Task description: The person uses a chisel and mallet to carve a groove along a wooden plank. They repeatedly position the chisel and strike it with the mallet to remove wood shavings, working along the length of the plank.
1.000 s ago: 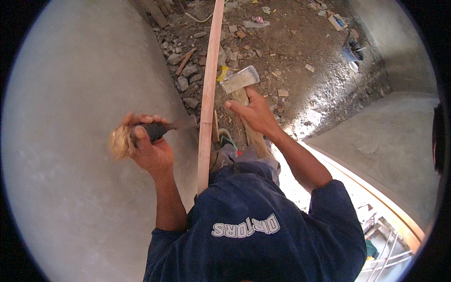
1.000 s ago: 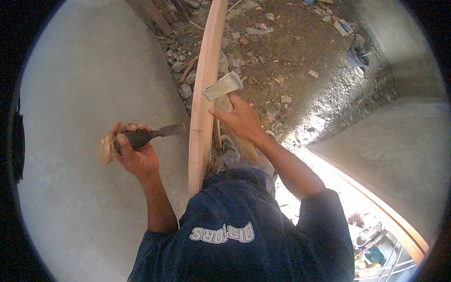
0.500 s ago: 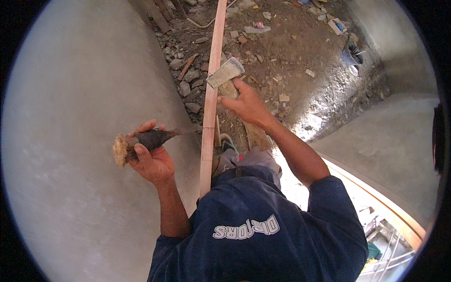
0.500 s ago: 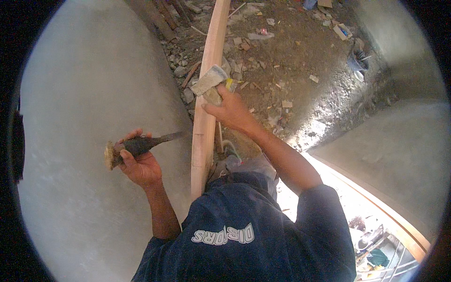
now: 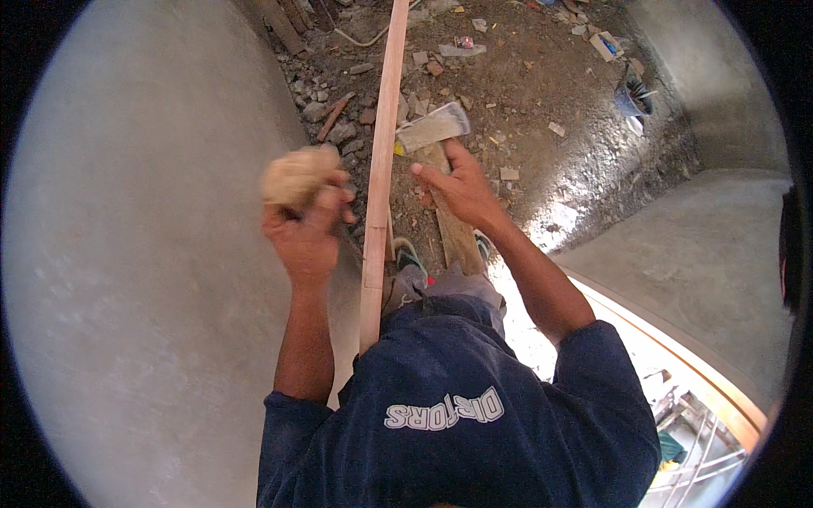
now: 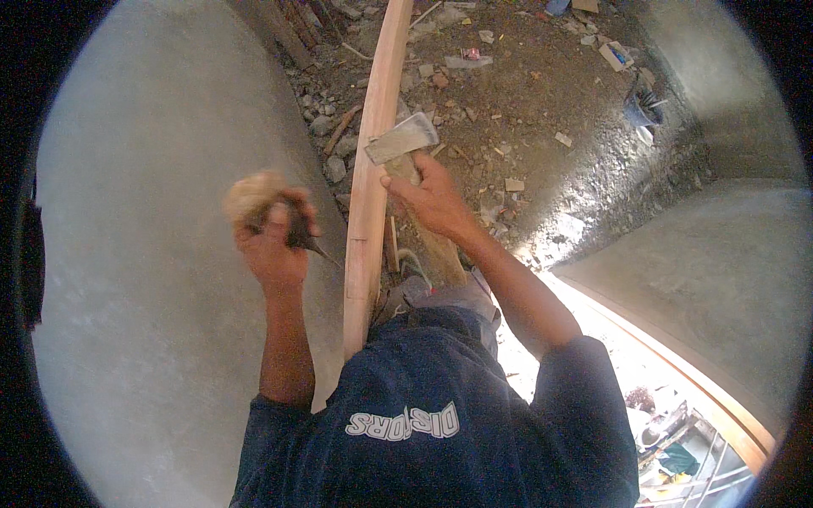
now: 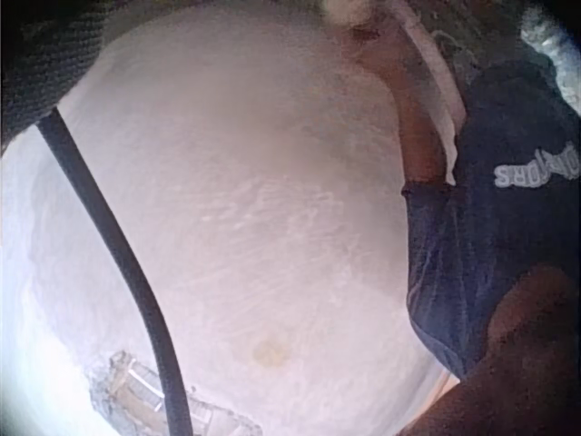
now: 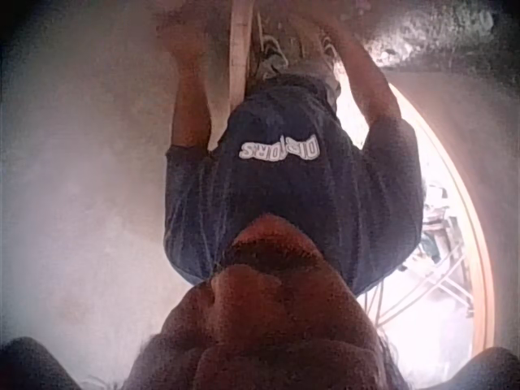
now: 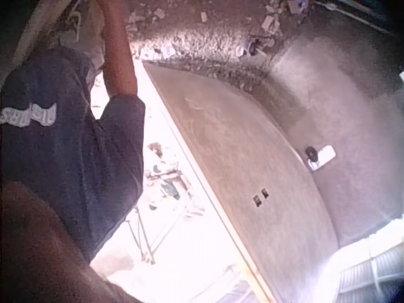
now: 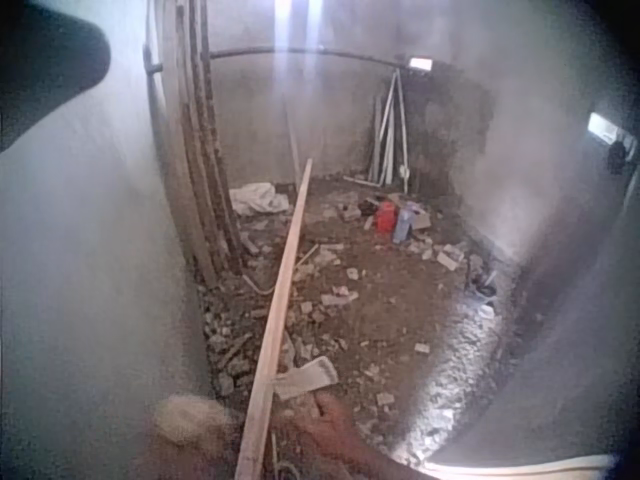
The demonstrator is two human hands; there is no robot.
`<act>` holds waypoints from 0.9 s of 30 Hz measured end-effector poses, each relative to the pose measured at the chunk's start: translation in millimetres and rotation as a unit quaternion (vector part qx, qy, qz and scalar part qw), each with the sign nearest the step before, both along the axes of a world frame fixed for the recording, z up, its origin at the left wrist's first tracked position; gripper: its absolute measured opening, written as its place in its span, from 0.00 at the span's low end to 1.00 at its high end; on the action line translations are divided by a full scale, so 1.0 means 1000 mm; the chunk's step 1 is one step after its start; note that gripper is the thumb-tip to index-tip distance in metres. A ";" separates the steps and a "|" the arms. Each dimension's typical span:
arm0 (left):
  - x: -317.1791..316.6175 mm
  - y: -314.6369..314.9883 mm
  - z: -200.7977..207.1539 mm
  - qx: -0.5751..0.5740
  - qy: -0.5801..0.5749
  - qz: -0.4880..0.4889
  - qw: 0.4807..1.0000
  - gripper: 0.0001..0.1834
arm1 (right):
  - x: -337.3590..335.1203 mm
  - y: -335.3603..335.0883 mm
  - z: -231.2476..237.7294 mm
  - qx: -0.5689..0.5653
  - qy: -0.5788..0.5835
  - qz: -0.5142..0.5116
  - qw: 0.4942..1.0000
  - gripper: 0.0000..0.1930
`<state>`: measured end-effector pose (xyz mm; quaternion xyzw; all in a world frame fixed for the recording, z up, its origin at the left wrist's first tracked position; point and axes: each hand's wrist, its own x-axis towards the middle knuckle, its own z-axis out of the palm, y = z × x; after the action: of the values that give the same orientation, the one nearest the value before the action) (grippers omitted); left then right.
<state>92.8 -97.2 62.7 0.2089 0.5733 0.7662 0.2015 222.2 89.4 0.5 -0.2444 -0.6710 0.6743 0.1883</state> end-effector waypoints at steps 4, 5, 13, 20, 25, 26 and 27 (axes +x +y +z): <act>0.036 0.031 0.018 -0.120 0.285 -0.237 0.921 0.28 | 0.020 0.009 0.015 -0.087 -0.053 -0.044 0.994 0.19; 0.048 0.039 0.023 -0.136 0.341 -0.291 0.884 0.29 | 0.026 0.008 0.020 -0.131 -0.063 -0.052 0.988 0.19; 0.099 0.024 -0.017 -0.045 0.529 -0.351 0.771 0.22 | 0.068 0.029 0.007 -0.063 -0.105 0.014 0.992 0.25; 0.087 -0.015 -0.029 -0.029 0.510 -0.062 0.857 0.23 | 0.018 0.041 -0.033 0.198 -0.080 -0.014 0.977 0.37; 0.057 -0.040 -0.018 -0.062 0.540 0.105 0.833 0.21 | -0.004 0.035 -0.097 -0.032 -0.116 -0.086 0.989 0.31; 0.048 -0.047 -0.023 -0.106 0.525 0.096 0.839 0.21 | 0.000 0.030 -0.111 -0.043 -0.149 -0.081 0.985 0.31; 0.041 -0.056 -0.040 -0.149 0.507 0.088 0.844 0.21 | 0.005 0.026 -0.125 -0.054 -0.182 -0.079 0.979 0.31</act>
<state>134.3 -153.5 23.0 0.4845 0.7185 0.4736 -0.1572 227.5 115.4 -124.0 -0.4249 -0.6349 0.6371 0.1020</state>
